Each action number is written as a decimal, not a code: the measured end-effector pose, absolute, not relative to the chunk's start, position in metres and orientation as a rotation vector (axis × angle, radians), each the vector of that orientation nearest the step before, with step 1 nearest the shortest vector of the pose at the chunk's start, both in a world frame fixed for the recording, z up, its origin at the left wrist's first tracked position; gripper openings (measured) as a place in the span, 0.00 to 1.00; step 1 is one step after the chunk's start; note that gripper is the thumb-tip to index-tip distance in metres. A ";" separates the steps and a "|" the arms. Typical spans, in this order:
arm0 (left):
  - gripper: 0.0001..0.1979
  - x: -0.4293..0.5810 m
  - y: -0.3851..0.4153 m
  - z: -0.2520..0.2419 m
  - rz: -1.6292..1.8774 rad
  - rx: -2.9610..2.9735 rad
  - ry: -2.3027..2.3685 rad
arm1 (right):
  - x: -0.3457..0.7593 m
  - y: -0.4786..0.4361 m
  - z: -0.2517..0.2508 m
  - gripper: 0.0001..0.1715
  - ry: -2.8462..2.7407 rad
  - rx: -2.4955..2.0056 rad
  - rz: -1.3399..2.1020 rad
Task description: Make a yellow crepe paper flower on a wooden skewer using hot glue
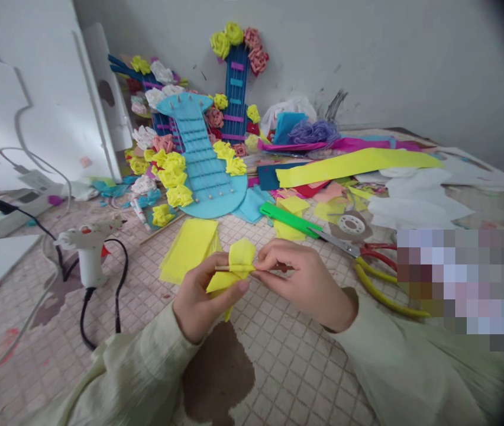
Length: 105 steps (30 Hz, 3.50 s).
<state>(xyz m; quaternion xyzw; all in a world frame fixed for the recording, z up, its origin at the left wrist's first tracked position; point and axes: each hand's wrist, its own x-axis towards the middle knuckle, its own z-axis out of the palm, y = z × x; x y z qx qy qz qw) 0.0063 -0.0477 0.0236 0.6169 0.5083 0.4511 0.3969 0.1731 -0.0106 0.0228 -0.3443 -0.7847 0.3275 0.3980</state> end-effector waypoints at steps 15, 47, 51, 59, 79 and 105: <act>0.05 0.008 -0.048 0.027 1.092 1.567 1.343 | 0.171 -0.013 0.022 0.11 -1.966 -0.919 0.772; 0.05 0.005 -0.045 0.020 1.178 1.497 1.527 | 0.174 -0.008 0.029 0.02 -1.998 -1.003 0.880; 0.08 0.004 -0.043 0.023 1.330 1.259 1.638 | 0.192 0.005 0.043 0.03 -2.080 -1.134 0.899; 0.08 0.008 -0.048 0.029 1.288 1.187 1.486 | 0.213 0.018 0.060 0.11 -2.109 -1.113 0.974; 0.10 0.010 -0.053 0.026 1.088 1.442 1.212 | 0.189 -0.005 0.051 0.07 -2.249 -0.975 1.059; 0.11 0.000 -0.048 0.031 0.864 1.230 1.132 | 0.184 -0.014 0.053 0.15 -2.157 -0.963 0.980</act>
